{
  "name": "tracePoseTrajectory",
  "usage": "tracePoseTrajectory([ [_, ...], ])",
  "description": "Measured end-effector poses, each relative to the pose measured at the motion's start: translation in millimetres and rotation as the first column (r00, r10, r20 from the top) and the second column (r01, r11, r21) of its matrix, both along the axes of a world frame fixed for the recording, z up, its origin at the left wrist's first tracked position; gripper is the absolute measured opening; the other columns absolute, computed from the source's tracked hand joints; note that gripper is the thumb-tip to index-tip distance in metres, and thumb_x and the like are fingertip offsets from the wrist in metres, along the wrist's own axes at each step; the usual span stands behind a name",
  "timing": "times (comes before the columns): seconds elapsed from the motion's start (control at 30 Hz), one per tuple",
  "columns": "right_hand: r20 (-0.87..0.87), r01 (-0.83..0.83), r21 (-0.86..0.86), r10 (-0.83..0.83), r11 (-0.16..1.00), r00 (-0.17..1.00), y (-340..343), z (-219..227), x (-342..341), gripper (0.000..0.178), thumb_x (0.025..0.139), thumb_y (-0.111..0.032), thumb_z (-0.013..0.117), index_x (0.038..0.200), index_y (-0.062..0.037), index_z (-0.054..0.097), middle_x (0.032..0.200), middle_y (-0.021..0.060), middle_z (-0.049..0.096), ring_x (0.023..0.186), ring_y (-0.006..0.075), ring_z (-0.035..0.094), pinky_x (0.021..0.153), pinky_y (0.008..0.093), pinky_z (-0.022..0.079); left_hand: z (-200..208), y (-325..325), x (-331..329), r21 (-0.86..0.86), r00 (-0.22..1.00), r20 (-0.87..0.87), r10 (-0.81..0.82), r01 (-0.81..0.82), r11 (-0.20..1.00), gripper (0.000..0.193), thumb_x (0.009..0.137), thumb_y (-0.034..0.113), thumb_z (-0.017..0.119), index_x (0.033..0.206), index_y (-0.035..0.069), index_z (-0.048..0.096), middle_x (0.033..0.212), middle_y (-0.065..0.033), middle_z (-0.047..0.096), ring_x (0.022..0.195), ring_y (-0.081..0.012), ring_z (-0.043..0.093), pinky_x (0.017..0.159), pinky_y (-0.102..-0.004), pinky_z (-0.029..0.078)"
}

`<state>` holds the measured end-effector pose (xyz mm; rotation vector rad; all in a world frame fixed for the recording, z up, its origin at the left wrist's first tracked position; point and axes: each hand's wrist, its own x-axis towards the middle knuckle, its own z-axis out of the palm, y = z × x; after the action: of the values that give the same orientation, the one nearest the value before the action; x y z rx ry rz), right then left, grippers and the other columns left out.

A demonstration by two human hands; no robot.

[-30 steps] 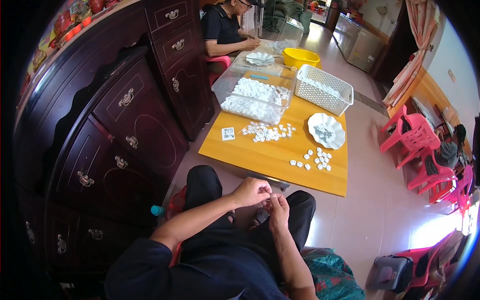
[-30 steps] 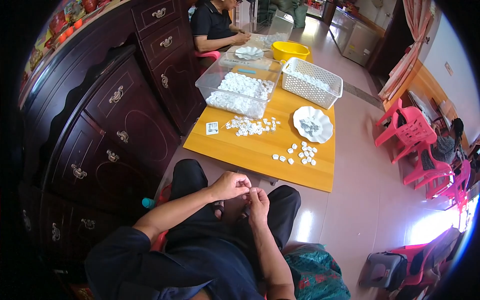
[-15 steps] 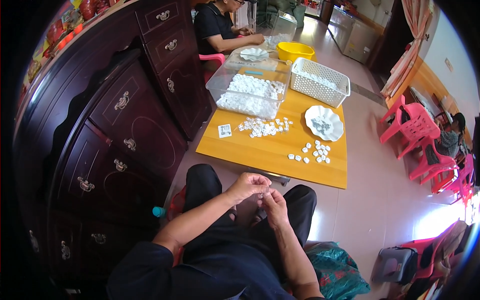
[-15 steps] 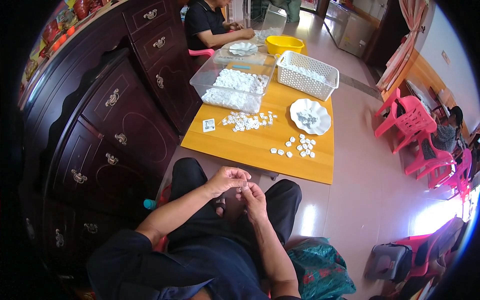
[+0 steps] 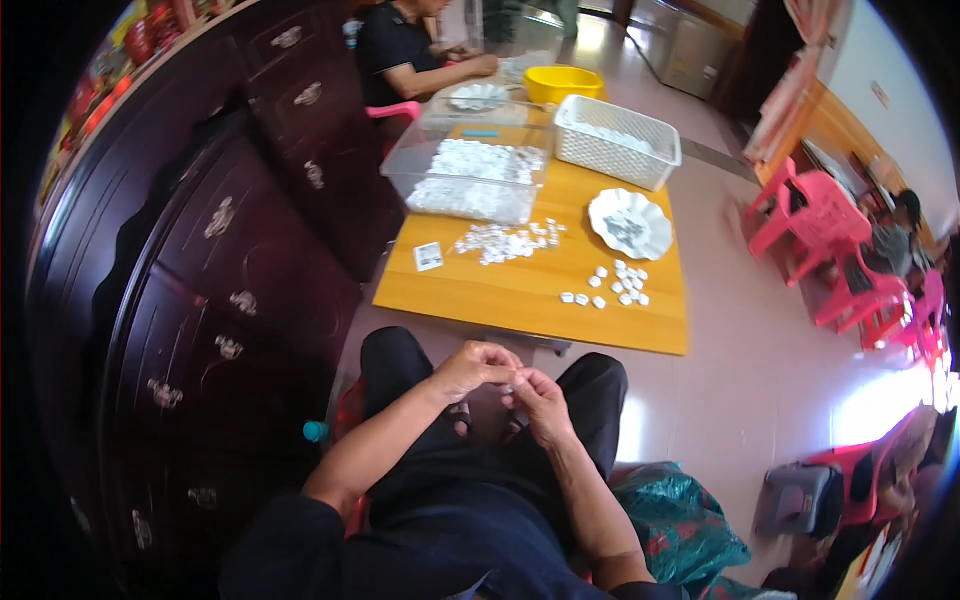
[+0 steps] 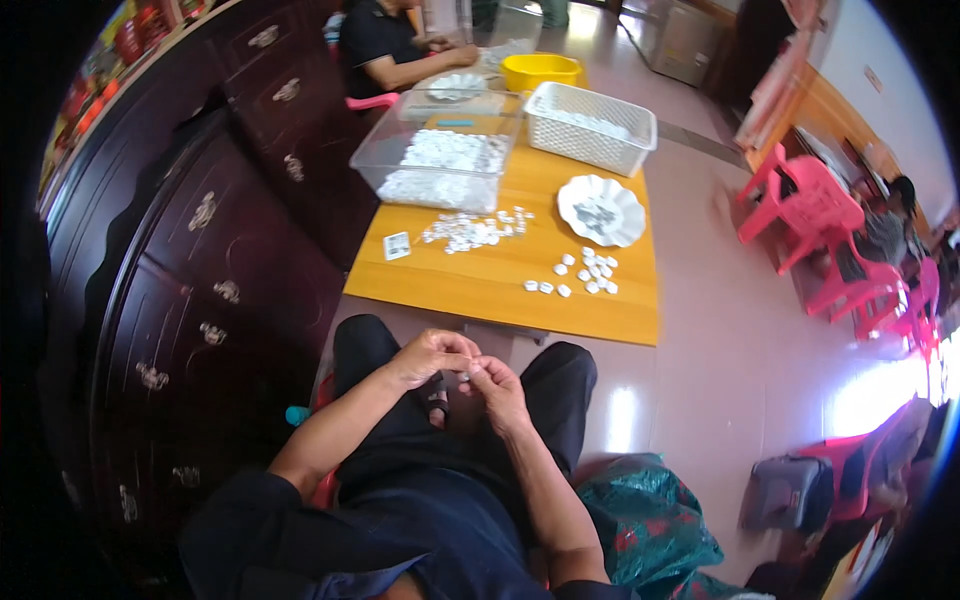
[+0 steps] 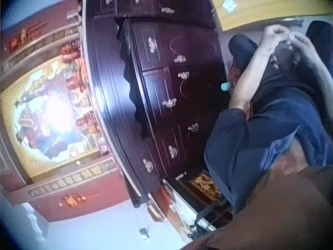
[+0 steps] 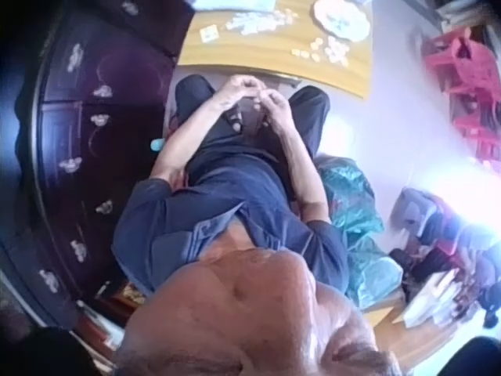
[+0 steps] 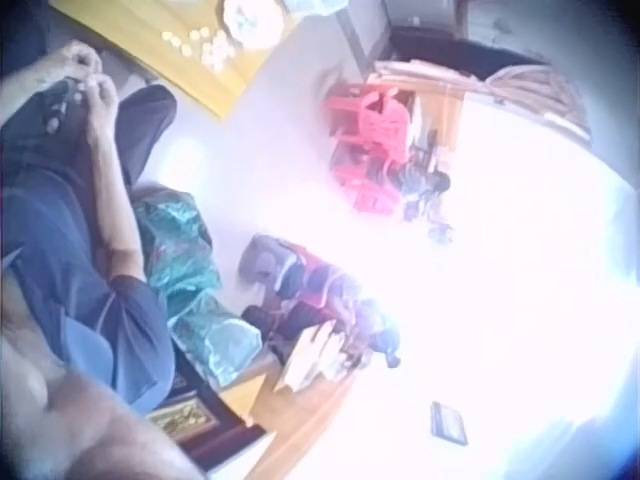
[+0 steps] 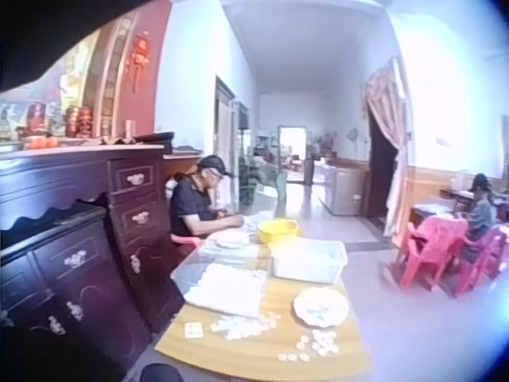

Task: The recorder manually assembles small white plastic components by snapping them together at a workspace.

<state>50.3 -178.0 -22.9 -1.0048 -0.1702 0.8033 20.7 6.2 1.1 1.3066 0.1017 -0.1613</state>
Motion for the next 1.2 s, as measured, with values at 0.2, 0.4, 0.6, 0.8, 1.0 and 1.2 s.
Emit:
tracePoseTrajectory([
  [0.2,-0.055,-0.032,0.066,0.036,0.997,0.998,14,-7,-2,0.015,0.1,-0.022,0.063,0.107,-0.01,0.066,0.091,-0.0011,0.065,0.082,0.008,0.061,0.072,0.023,0.052,13,8,-6,0.135,0.999,0.04,-0.017,0.012,0.991,0.004,0.084,0.002,0.073,0.085,0.001,0.069,0.094,-0.0074,0.068,0.086,-0.0148,0.064,0.078,-0.0281,0.053],
  [0.4,0.011,-0.062,0.108,0.061,0.992,0.998,13,-12,7,0.016,0.1,-0.028,0.063,0.099,-0.0125,0.063,0.085,-0.0044,0.063,0.071,0.0046,0.058,0.064,0.0198,0.046,27,8,-6,0.371,0.981,0.195,-0.018,-0.056,0.927,0.007,0.083,-0.007,0.066,0.087,-0.001,0.068,0.088,-0.0022,0.068,0.077,-0.0098,0.063,0.072,-0.023,0.051],
  [0.6,0.053,0.034,0.057,-0.037,0.998,0.998,10,-19,5,0.017,0.099,-0.026,0.06,0.094,-0.01,0.061,0.081,-0.0029,0.063,0.066,0.0054,0.058,0.057,0.0208,0.045,67,-21,-5,0.769,0.948,0.265,-0.174,-0.099,0.631,0.003,0.082,-0.004,0.065,0.085,-0.002,0.065,0.079,-0.007,0.064,0.071,-0.0123,0.062,0.065,-0.0255,0.048],
  [0.8,0.065,0.054,0.0,-0.054,0.999,0.996,16,-12,1,0.022,0.103,-0.029,0.057,0.101,-0.0069,0.06,0.082,-0.0014,0.06,0.066,0.006,0.055,0.059,0.0208,0.046,51,-14,-9,0.772,0.942,0.314,-0.118,-0.181,0.609,0.005,0.088,0.003,0.062,0.084,0.0,0.06,0.075,-0.0033,0.059,0.067,-0.0114,0.053,0.063,-0.0282,0.044],
  [1.0,0.106,0.154,0.006,-0.153,0.988,0.983,17,-24,3,0.02,0.103,-0.026,0.053,0.099,-0.0072,0.057,0.079,0.0008,0.063,0.06,0.0082,0.058,0.053,0.0231,0.046,44,-19,-8,0.706,0.969,0.229,-0.09,-0.102,0.701,0.006,0.091,0.006,0.06,0.087,0.001,0.059,0.075,-0.0015,0.059,0.07,-0.0088,0.054,0.064,-0.0261,0.044],
  [1.2,0.148,0.169,-0.049,-0.16,0.984,0.976,15,-13,0,0.015,0.103,-0.02,0.054,0.101,-0.0053,0.059,0.076,0.0004,0.062,0.062,0.0076,0.059,0.054,0.023,0.046,40,-22,-11,0.675,0.977,0.206,-0.063,-0.095,0.732,0.006,0.092,0.002,0.059,0.086,0.001,0.059,0.075,-0.0001,0.059,0.068,-0.0064,0.053,0.063,-0.0227,0.044],
])
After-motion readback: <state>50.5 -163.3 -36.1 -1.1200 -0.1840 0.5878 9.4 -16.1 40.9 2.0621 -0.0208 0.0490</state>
